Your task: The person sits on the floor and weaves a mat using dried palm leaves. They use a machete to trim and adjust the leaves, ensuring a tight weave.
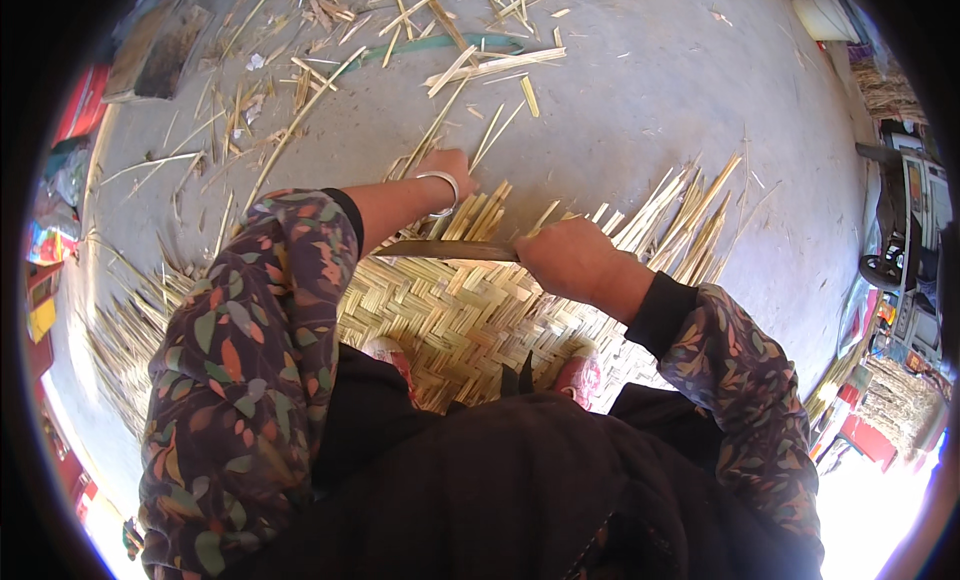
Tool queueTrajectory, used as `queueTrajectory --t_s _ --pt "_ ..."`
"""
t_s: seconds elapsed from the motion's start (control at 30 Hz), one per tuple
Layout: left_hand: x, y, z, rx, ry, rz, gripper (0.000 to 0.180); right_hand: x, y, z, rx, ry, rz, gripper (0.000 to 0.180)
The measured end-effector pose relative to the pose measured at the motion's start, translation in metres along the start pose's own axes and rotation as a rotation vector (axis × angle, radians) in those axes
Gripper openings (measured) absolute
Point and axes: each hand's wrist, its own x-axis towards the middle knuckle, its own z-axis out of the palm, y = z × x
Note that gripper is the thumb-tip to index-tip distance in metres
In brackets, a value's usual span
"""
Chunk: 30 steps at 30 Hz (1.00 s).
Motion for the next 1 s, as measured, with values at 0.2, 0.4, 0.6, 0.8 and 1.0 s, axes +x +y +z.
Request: queueTrajectory --t_s 0.2,0.4,0.6,0.8,1.0 --pt "0.003 0.011 -0.003 0.066 -0.105 -0.036 0.028 0.001 -0.001 0.007 0.007 0.043 0.03 0.011" --pt "0.001 0.001 0.007 -0.031 0.033 0.053 0.029 0.002 0.001 0.017 0.023 0.065 0.028 0.011" --pt "-0.014 -0.013 0.003 -0.643 -0.045 -0.067 0.024 0.008 0.001 0.026 0.049 0.054 0.068 0.013" --pt "-0.027 -0.027 0.009 -0.813 -0.149 -0.049 0.029 0.014 0.002 0.042 0.052 0.093 0.085 0.013" --pt "-0.017 -0.015 -0.011 -0.152 -0.028 0.035 0.041 0.019 0.003 0.051 0.063 0.091 0.16 0.016"
